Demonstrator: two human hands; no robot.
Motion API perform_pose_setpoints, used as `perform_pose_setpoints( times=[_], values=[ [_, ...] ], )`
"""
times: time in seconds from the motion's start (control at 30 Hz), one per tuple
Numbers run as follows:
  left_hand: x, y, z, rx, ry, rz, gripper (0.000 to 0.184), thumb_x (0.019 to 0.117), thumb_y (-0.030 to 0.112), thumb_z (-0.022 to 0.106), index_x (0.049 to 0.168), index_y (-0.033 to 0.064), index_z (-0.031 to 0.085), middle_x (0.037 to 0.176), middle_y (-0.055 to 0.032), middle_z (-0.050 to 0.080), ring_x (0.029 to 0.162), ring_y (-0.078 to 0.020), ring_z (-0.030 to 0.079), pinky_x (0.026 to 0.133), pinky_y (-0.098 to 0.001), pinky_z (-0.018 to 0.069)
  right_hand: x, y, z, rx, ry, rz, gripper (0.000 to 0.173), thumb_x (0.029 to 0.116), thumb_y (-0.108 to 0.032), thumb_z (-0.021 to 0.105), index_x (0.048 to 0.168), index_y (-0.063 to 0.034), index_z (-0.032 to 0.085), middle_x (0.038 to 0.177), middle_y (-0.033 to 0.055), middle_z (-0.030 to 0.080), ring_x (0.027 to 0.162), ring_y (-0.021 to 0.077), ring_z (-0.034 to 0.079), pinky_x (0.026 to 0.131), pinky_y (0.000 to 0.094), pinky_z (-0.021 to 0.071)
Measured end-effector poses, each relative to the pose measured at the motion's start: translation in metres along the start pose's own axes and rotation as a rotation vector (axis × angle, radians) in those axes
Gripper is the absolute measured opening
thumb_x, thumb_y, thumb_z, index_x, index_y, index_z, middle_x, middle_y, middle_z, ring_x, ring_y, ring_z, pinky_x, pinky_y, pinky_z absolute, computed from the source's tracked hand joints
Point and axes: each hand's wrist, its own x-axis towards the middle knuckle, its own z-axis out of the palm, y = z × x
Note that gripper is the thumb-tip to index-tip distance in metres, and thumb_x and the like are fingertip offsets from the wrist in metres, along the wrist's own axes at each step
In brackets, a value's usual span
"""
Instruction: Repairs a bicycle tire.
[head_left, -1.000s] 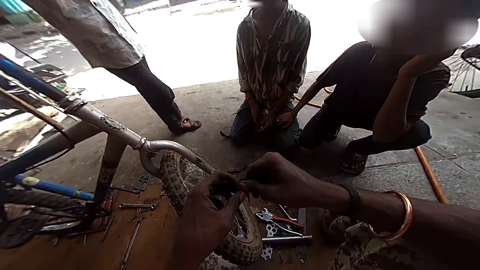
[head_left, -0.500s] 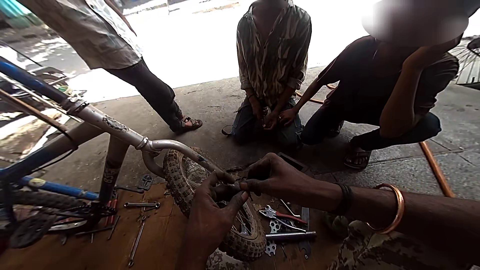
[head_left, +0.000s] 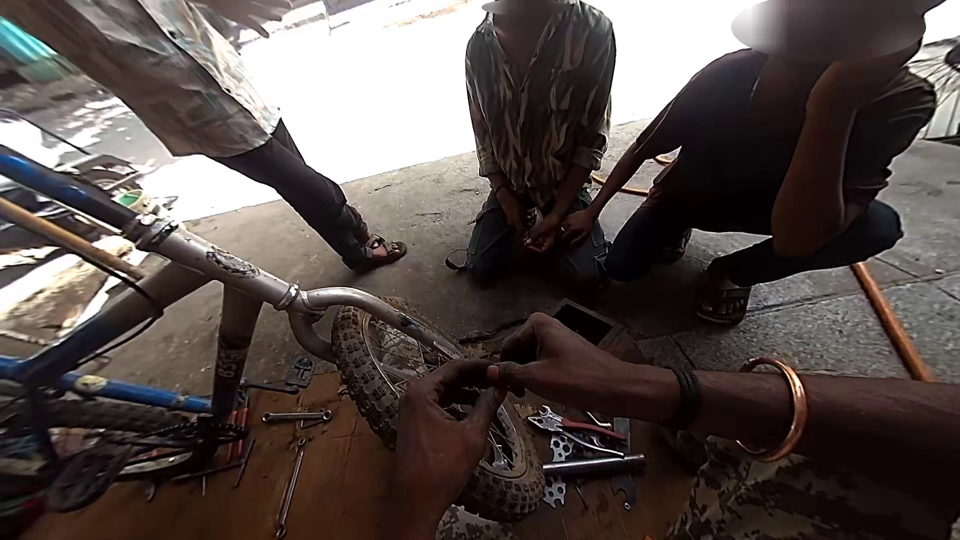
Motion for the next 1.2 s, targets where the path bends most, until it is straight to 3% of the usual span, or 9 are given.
perform_pose_setpoints(
  times=[0.1,0.23,0.47,0.63,0.73,0.8,0.87,1.03,1.2],
  values=[
    [-0.004,-0.002,0.001,0.019,0.030,0.054,0.016,0.0864,0.021,0.082,0.100,0.0136,0.081,0.092,0.0020,0.079,0.080,-0.0127,0.076,0.071,-0.0276,0.0667,0.000,-0.006,-0.004,-0.032,-0.028,0.034,0.029,0.0989,-0.021,0.066,0.073,-0.0091,0.072,0.061,0.0017,0.063,0.052,0.0102,0.054,0.049,0.0275,0.0421],
    [-0.008,-0.005,0.004,0.063,0.085,0.167,0.013,0.0893,0.020,0.079,0.099,0.0108,0.081,0.090,0.0006,0.078,0.076,-0.0109,0.075,0.066,-0.0252,0.0662,0.001,-0.012,-0.009,-0.002,-0.031,0.060,0.026,0.0971,-0.017,0.064,0.075,-0.0108,0.076,0.064,0.0000,0.065,0.055,0.0089,0.056,0.051,0.0275,0.0425],
    [-0.009,-0.008,0.015,0.156,0.180,0.328,0.013,0.0891,0.015,0.076,0.097,0.0056,0.077,0.092,-0.0007,0.075,0.079,-0.0088,0.075,0.067,-0.0248,0.0669,0.004,-0.019,-0.017,-0.059,-0.087,0.053,0.024,0.0949,-0.015,0.061,0.077,-0.0113,0.077,0.066,-0.0014,0.068,0.055,0.0073,0.056,0.052,0.0277,0.0418],
    [-0.003,0.003,0.000,-0.015,0.151,0.229,0.013,0.0876,0.006,0.075,0.099,0.0026,0.071,0.090,-0.0043,0.075,0.072,-0.0175,0.074,0.061,-0.0325,0.0671,0.006,-0.023,-0.037,-0.123,-0.020,-0.151,0.021,0.1007,-0.009,0.057,0.100,-0.0104,0.078,0.073,-0.0006,0.068,0.059,0.0075,0.057,0.054,0.0258,0.0467],
    [0.005,0.014,-0.020,-0.094,0.145,0.248,0.015,0.0884,0.005,0.074,0.102,-0.0009,0.068,0.090,-0.0088,0.074,0.071,-0.0221,0.074,0.062,-0.0353,0.0671,0.008,-0.021,-0.047,0.052,-0.039,-0.273,0.023,0.1035,-0.005,0.053,0.121,-0.0054,0.068,0.087,0.0068,0.073,0.068,0.0140,0.066,0.063,0.0272,0.0557],
    [0.010,0.025,-0.033,-0.118,0.123,0.290,0.019,0.0911,0.005,0.073,0.108,-0.0041,0.069,0.096,-0.0118,0.075,0.074,-0.0232,0.074,0.064,-0.0352,0.0669,0.007,-0.021,-0.049,0.195,-0.074,-0.328,0.017,0.1042,-0.005,0.053,0.119,-0.0014,0.062,0.095,0.0134,0.075,0.079,0.0228,0.074,0.071,0.0334,0.0632],
    [0.015,0.038,-0.044,-0.112,0.118,0.351,0.018,0.0929,0.006,0.072,0.108,-0.0046,0.072,0.096,-0.0121,0.076,0.073,-0.0217,0.074,0.065,-0.0332,0.0664,0.004,-0.024,-0.047,0.300,-0.106,-0.375,0.014,0.1044,-0.006,0.055,0.113,0.0011,0.064,0.097,0.0178,0.075,0.084,0.0277,0.076,0.075,0.0375,0.0650],
    [0.021,0.073,-0.057,-0.079,0.126,0.436,0.016,0.0932,0.009,0.073,0.104,-0.0029,0.073,0.092,-0.0099,0.076,0.070,-0.0190,0.073,0.064,-0.0308,0.0654,0.000,-0.028,-0.042,0.419,-0.038,-0.388,0.014,0.0993,-0.012,0.067,0.104,-0.0011,0.075,0.087,0.0113,0.071,0.074,0.0154,0.067,0.070,0.0271,0.0593],
    [0.026,0.088,-0.058,-0.001,0.096,0.464,0.016,0.0937,0.014,0.073,0.102,0.0003,0.074,0.089,-0.0076,0.076,0.071,-0.0182,0.073,0.065,-0.0304,0.0655,-0.006,-0.033,-0.039,0.600,-0.040,-0.364,0.013,0.0959,-0.003,0.069,0.107,0.0005,0.074,0.095,0.0156,0.073,0.084,0.0194,0.072,0.081,0.0318,0.0615]
  ],
)
